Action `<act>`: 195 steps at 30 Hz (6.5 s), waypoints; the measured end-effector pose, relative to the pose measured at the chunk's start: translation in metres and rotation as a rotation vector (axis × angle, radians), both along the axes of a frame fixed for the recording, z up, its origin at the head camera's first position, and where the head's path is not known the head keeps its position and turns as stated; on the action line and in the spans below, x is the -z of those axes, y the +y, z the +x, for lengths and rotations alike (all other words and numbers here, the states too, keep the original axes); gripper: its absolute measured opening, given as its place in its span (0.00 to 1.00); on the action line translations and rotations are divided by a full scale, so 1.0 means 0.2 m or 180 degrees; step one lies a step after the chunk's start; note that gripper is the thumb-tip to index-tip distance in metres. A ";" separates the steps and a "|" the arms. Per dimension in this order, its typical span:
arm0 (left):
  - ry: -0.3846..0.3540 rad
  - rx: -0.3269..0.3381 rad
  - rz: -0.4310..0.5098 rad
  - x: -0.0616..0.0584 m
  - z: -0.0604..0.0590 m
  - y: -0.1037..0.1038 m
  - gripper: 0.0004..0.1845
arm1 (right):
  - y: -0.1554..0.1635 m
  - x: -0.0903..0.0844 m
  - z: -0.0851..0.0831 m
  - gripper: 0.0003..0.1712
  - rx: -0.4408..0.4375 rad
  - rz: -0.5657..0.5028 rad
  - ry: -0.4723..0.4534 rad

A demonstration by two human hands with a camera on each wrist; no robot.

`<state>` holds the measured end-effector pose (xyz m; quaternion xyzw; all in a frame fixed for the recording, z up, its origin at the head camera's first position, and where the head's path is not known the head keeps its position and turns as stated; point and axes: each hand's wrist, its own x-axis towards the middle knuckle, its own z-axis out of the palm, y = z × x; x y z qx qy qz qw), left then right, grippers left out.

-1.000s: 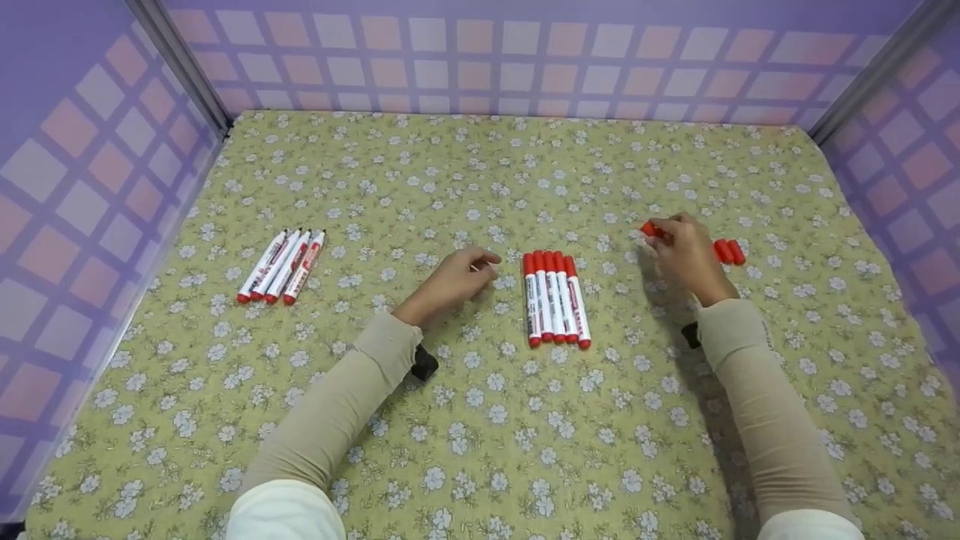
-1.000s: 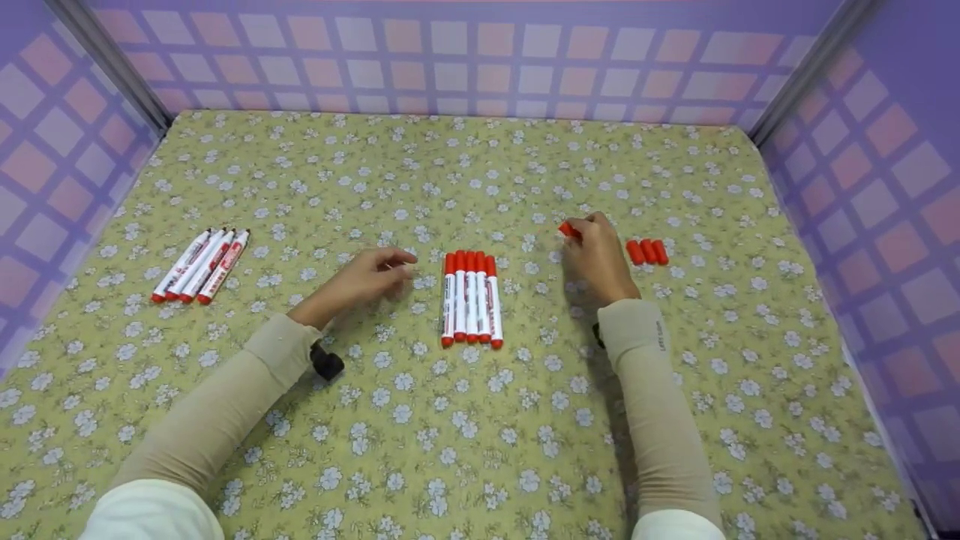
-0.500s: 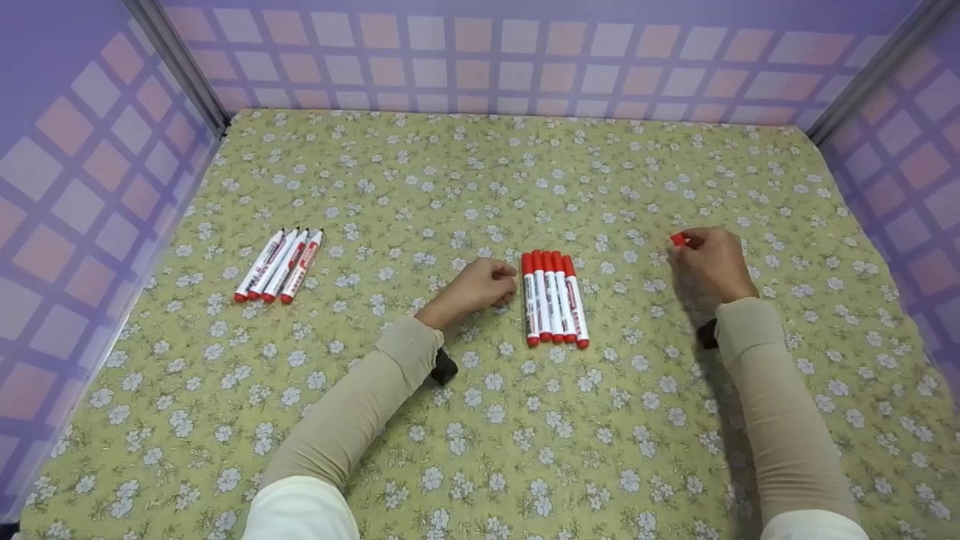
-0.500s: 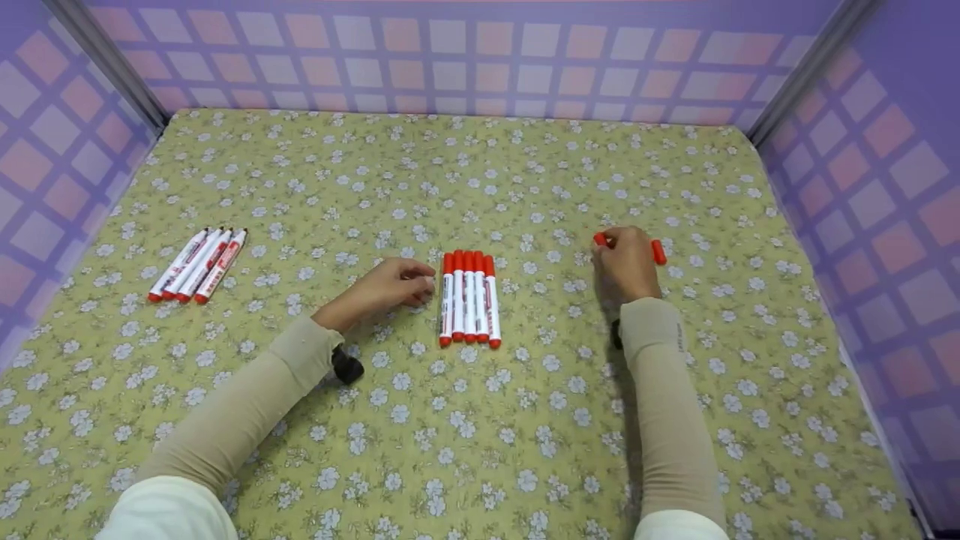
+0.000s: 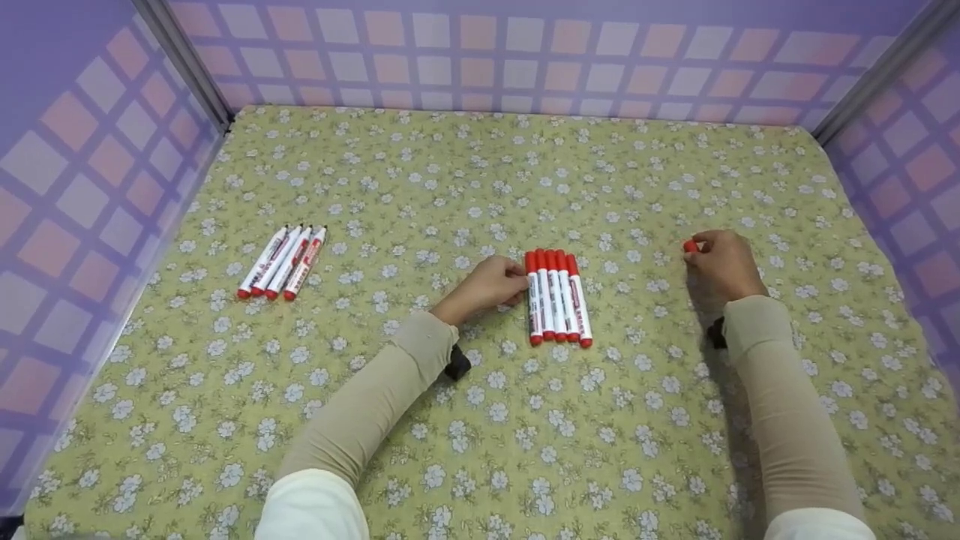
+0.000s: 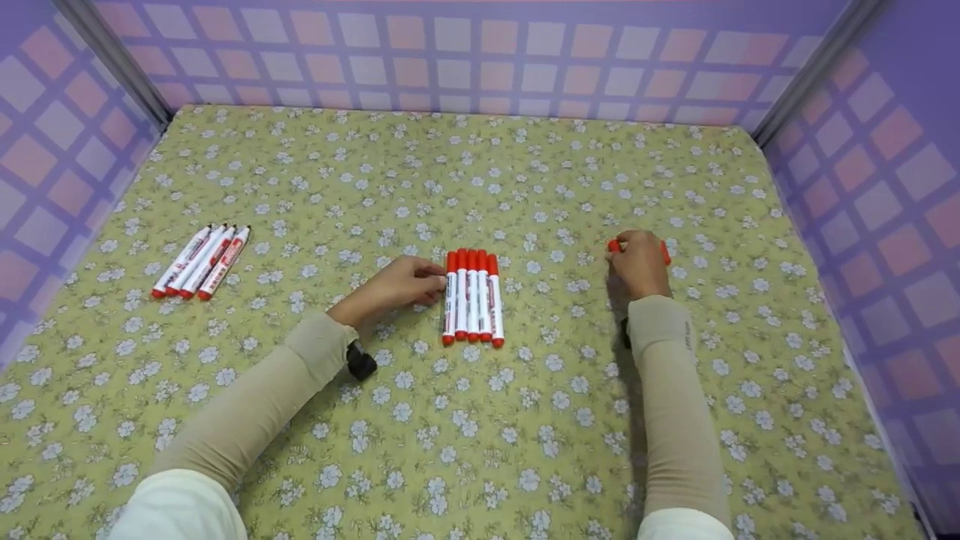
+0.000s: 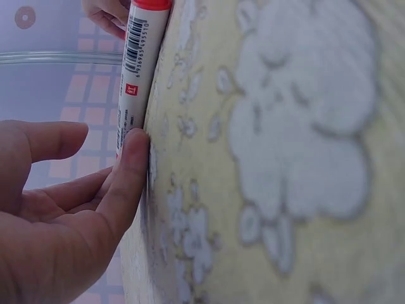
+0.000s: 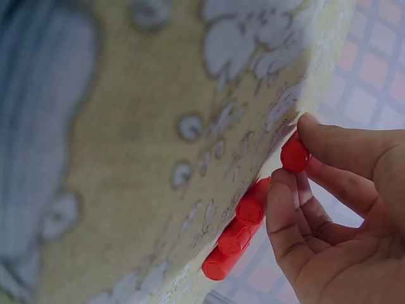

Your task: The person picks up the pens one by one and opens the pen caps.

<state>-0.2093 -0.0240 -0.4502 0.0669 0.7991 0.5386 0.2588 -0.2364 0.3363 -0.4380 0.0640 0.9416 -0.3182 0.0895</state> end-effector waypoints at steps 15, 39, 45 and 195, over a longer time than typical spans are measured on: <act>0.0124 -0.0179 -0.0597 -0.02 -0.01 0.08 0.18 | 0.03 0.00 0.00 0.28 -0.0018 0.0009 -0.0018; 0.0190 -0.0095 -0.0726 -0.03 -0.04 0.11 0.12 | 0.04 0.00 -0.01 0.30 -0.0188 0.0067 0.0056; 0.0176 -0.0126 -0.0856 -0.03 -0.04 0.12 0.09 | 0.05 0.01 -0.01 0.31 -0.0172 0.0039 0.0041; 0.1912 0.1301 -0.0701 -0.29 0.00 -0.16 0.15 | -0.89 -0.25 0.20 0.14 -0.2701 0.0281 0.1332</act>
